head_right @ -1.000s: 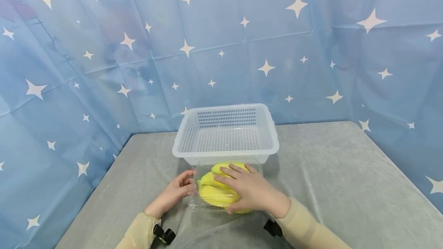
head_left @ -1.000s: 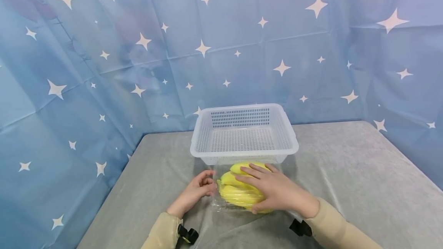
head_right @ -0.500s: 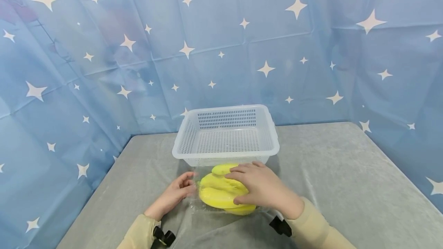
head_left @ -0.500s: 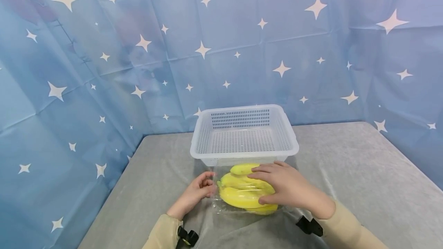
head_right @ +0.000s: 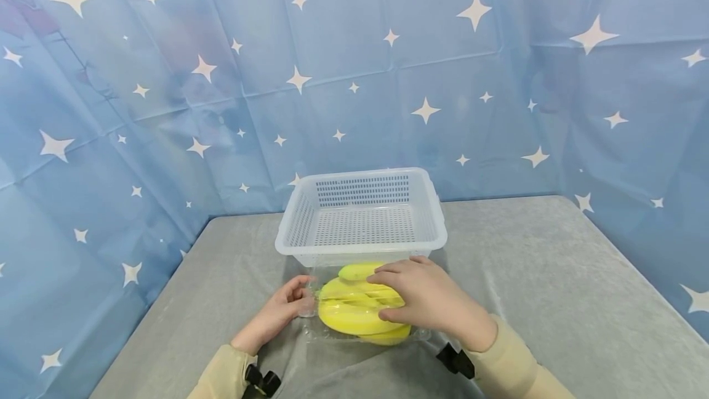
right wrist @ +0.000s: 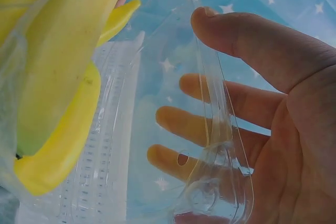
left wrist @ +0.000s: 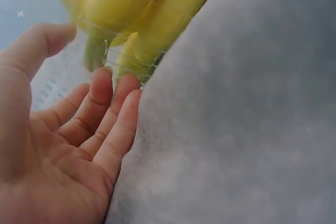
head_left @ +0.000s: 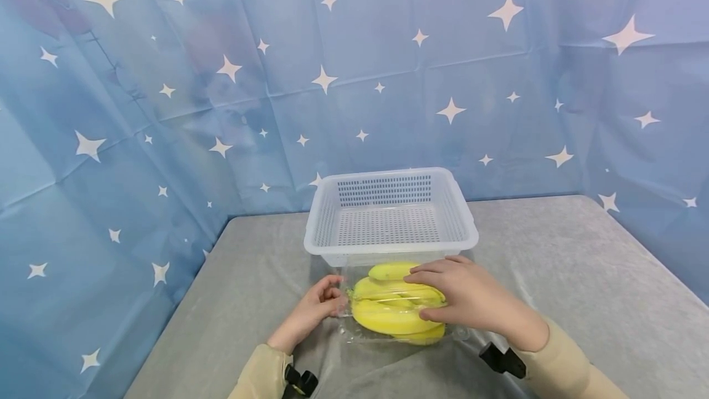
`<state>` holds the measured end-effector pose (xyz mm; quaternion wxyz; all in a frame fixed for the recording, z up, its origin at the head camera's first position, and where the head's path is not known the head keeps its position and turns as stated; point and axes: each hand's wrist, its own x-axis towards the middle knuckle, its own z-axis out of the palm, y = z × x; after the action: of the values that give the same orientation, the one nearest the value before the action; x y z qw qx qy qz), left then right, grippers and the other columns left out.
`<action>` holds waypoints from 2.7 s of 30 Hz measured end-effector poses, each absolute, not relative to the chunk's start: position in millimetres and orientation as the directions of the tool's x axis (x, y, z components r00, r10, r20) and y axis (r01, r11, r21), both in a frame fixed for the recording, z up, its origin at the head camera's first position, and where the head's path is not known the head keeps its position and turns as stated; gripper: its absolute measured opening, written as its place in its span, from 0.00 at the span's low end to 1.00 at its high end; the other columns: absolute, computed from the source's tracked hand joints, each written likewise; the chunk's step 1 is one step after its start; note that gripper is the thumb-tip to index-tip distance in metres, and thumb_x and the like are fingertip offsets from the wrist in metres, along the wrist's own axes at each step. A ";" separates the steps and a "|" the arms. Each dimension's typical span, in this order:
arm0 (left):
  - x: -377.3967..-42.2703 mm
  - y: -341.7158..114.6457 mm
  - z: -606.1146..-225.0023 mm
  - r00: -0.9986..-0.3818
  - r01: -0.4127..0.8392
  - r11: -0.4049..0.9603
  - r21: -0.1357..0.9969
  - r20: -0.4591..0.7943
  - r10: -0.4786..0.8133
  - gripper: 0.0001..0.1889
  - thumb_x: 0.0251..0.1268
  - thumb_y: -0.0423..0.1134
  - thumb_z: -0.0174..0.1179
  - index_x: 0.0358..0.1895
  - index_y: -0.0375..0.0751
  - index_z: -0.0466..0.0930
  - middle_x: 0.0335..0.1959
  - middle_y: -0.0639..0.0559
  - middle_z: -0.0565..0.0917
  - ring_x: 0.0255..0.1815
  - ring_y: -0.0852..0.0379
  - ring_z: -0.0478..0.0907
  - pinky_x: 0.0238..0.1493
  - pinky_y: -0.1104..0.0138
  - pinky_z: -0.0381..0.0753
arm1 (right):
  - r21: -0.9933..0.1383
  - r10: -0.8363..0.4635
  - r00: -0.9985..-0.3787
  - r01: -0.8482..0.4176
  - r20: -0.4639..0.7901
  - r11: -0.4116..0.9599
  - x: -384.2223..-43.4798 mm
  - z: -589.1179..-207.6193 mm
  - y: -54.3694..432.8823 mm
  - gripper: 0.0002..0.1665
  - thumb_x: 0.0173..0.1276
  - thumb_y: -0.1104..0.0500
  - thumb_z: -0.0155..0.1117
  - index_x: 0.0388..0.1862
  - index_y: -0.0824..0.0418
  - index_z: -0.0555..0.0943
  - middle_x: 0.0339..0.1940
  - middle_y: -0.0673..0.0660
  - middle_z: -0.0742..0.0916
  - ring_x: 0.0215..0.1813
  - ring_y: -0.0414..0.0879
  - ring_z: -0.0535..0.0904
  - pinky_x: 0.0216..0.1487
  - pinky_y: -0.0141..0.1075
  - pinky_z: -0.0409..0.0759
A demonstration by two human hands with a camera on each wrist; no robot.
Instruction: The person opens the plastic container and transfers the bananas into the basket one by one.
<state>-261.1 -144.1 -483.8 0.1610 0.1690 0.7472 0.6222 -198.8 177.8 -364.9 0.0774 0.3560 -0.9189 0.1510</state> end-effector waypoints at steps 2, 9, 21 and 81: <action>-260.5 -142.6 -481.9 -0.889 0.076 0.170 0.982 -0.010 0.457 0.25 0.68 0.36 0.59 0.64 0.30 0.65 0.37 0.47 0.77 0.34 0.57 0.76 0.37 0.66 0.81 | -0.220 -0.630 -0.734 -0.678 0.253 0.701 -198.3 -364.1 178.4 0.29 0.57 0.47 0.74 0.58 0.50 0.81 0.55 0.48 0.83 0.56 0.50 0.78 0.58 0.56 0.69; -260.4 -137.6 -475.5 -0.879 0.151 0.188 0.971 0.045 0.475 0.20 0.66 0.31 0.58 0.59 0.28 0.68 0.35 0.46 0.78 0.32 0.52 0.78 0.32 0.63 0.82 | -0.203 -0.626 -0.729 -0.681 0.277 0.703 -197.5 -361.4 182.6 0.28 0.59 0.44 0.72 0.58 0.50 0.81 0.55 0.47 0.84 0.55 0.48 0.79 0.58 0.56 0.69; -246.4 -135.0 -447.8 -0.870 0.202 0.256 0.945 0.053 0.489 0.15 0.63 0.26 0.56 0.53 0.31 0.74 0.32 0.50 0.78 0.29 0.46 0.77 0.31 0.58 0.82 | -0.215 -0.621 -0.708 -0.700 0.337 0.681 -193.5 -352.1 187.0 0.25 0.64 0.45 0.68 0.57 0.53 0.82 0.53 0.46 0.85 0.55 0.45 0.80 0.58 0.58 0.69; -259.5 -144.3 -469.0 -0.776 0.448 0.319 0.836 0.186 0.603 0.19 0.61 0.29 0.55 0.57 0.35 0.76 0.29 0.56 0.75 0.26 0.65 0.69 0.28 0.70 0.71 | -0.294 -0.471 -0.736 -0.645 0.485 0.705 -203.3 -338.0 222.2 0.16 0.70 0.54 0.63 0.56 0.52 0.83 0.46 0.45 0.87 0.41 0.36 0.83 0.45 0.47 0.79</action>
<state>-259.5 -144.3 -469.0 0.0799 0.3249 0.8080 0.4849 -203.3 222.2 -338.0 0.1907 0.3090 -0.9034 0.2282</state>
